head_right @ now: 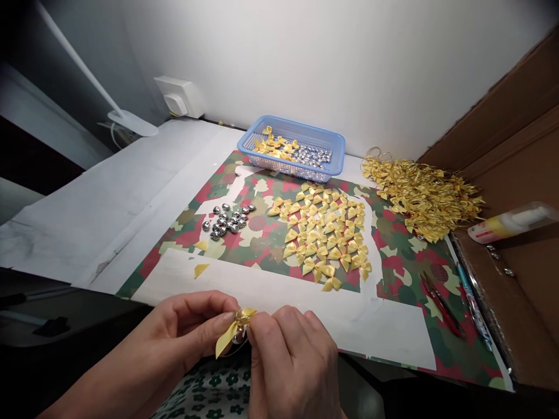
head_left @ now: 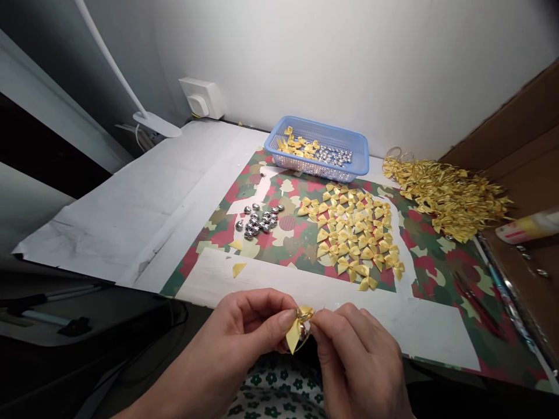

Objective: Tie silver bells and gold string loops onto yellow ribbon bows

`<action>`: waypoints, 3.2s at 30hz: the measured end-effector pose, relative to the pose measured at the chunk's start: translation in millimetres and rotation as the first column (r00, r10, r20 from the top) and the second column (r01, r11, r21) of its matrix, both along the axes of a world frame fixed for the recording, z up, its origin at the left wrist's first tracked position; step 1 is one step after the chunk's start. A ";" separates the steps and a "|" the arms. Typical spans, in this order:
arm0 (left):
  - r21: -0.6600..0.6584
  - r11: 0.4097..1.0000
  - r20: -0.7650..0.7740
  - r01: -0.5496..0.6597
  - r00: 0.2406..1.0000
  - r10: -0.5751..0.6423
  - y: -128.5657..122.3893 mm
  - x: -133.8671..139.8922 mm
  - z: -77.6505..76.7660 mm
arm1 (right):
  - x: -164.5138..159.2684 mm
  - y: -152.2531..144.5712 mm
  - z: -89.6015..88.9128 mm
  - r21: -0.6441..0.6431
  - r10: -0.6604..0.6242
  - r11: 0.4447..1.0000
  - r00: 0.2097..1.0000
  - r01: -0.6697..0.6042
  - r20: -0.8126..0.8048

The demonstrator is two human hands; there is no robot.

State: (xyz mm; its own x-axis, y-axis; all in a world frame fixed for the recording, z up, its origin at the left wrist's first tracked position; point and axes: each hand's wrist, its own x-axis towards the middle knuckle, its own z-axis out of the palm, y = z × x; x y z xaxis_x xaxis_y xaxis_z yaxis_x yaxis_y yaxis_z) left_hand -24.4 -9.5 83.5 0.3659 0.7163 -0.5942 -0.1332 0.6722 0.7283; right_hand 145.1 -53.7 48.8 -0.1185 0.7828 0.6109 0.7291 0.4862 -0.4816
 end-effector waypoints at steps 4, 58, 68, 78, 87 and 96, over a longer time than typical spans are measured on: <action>-0.002 1.000 0.017 -0.001 1.000 0.001 1.0 1.0 -0.2 | -3.0 -1.7 -1.7 -0.022 -0.002 1.000 1.000 0.001 -0.024; 0.315 0.947 -0.034 0.070 0.997 -0.062 -14.9 -6.6 -13.1 | -5.7 -9.5 -4.5 -0.244 0.055 0.959 0.940 -0.144 -0.336; 0.422 0.901 -0.119 0.101 0.991 -0.055 -17.8 -11.0 -14.7 | 15.0 -13.4 1.9 -0.396 -0.076 0.900 0.827 -0.183 -0.557; 0.348 0.910 -0.098 0.227 0.974 -0.205 -13.5 -8.7 -7.8 | 111.6 25.8 55.4 -0.010 -0.124 0.928 -0.283 -0.374 -0.951; 0.336 0.901 -0.166 0.273 0.959 -0.229 -13.0 -5.5 0.0 | 94.1 33.1 42.3 -0.260 -0.251 0.963 0.122 -0.067 -0.960; 0.610 0.758 -0.356 0.230 0.934 0.003 -17.5 -0.5 0.8 | 19.3 -17.2 19.9 -0.569 -0.176 0.800 0.833 -0.189 -0.524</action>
State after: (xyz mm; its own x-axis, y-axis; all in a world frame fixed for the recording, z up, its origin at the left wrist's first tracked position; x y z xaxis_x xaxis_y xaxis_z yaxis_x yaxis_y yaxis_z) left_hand -24.9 -27.0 84.3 0.3453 0.9316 -0.1135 0.2280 0.0340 0.9731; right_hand 164.4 -70.9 68.7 0.0705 0.9975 0.0035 0.2655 -0.0154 -0.9640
